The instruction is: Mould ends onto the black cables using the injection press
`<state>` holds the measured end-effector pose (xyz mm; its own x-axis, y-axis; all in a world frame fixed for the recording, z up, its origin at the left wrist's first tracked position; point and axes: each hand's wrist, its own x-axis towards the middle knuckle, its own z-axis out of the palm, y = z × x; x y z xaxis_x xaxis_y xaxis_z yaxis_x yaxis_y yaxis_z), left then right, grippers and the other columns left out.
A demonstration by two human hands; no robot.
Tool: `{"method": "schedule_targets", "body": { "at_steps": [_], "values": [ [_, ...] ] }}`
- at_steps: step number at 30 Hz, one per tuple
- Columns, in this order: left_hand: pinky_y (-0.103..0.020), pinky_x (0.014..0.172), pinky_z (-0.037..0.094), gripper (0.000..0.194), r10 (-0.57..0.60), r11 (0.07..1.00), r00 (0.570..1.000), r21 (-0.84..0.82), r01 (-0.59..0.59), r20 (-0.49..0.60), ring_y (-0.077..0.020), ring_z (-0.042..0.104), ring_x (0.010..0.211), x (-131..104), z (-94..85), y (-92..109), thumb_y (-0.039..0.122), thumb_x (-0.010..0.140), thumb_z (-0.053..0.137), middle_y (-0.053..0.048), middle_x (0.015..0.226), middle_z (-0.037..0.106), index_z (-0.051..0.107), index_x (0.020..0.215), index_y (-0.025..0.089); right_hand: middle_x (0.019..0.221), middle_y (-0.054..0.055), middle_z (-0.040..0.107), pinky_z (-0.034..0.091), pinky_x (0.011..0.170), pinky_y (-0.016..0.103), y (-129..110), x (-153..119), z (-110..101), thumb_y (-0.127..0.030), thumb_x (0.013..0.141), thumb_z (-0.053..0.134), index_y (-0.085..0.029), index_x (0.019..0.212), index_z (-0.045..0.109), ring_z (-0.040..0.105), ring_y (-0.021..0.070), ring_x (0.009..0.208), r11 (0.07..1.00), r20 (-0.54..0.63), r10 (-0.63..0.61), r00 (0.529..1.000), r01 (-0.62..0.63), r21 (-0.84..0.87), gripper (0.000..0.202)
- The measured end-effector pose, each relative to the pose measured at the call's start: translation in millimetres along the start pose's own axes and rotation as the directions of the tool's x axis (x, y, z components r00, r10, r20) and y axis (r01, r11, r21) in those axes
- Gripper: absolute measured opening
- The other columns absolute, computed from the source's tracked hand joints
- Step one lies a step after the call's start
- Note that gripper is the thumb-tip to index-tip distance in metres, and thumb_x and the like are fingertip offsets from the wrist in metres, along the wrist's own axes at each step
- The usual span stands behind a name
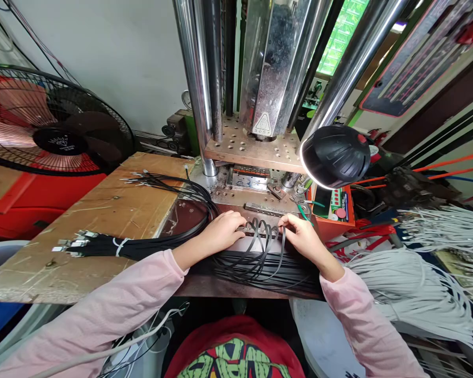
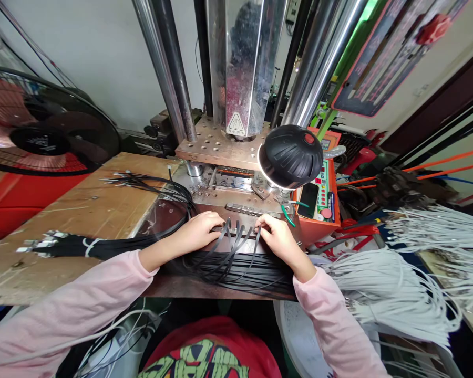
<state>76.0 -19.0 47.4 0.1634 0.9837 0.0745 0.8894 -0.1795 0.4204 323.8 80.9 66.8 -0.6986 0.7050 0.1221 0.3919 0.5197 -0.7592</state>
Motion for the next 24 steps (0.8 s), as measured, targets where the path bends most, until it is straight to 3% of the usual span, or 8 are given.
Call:
{"method": "schedule_targets", "body": {
  "at_steps": [9,18,21,24],
  "values": [
    [-0.038,0.096,0.047,0.014,-0.017,1.000,1.000,0.007,0.017,0.011,-0.0246,0.059,0.101,1,-0.9,2,0.017,0.086,0.061,-0.007,0.099,0.068,0.068,0.098,0.016,0.077,0.000,0.067,0.047,0.072,0.026,4,-2,6,-0.021,0.083,0.055,-0.021,0.083,0.060,0.062,0.0145,0.071,0.999,-0.072,0.048,0.996,-0.048,0.000,0.005],
    [-0.038,0.093,0.048,0.012,-0.035,0.999,0.999,0.019,0.035,0.020,-0.0247,0.058,0.099,1,-4.7,6,0.018,0.086,0.060,-0.008,0.097,0.066,0.067,0.096,0.017,0.083,0.003,0.065,0.048,0.077,0.029,6,-7,13,-0.011,0.082,0.048,-0.022,0.082,0.056,0.062,0.0178,0.079,0.974,-0.070,-0.125,0.990,0.109,-0.200,0.014],
    [-0.040,0.095,0.047,0.012,-0.044,0.999,0.999,0.009,0.044,0.014,-0.0254,0.058,0.101,2,0.6,5,0.017,0.085,0.059,-0.008,0.098,0.065,0.065,0.096,0.017,0.088,0.003,0.067,0.050,0.080,0.030,9,-7,8,-0.012,0.085,0.048,-0.022,0.091,0.059,0.063,0.0177,0.083,0.985,-0.005,-0.088,0.996,0.086,-0.149,0.016],
    [-0.039,0.093,0.048,0.009,-0.023,0.997,0.999,-0.075,0.022,-0.023,-0.0239,0.058,0.099,2,5.3,4,0.014,0.083,0.058,-0.007,0.098,0.063,0.061,0.091,0.018,0.111,0.006,0.066,0.048,0.095,0.036,13,-9,-2,-0.017,0.086,0.057,-0.022,0.113,0.062,0.061,0.0199,0.104,0.978,0.098,-0.110,0.989,0.125,-0.165,0.027]
  ]
}}
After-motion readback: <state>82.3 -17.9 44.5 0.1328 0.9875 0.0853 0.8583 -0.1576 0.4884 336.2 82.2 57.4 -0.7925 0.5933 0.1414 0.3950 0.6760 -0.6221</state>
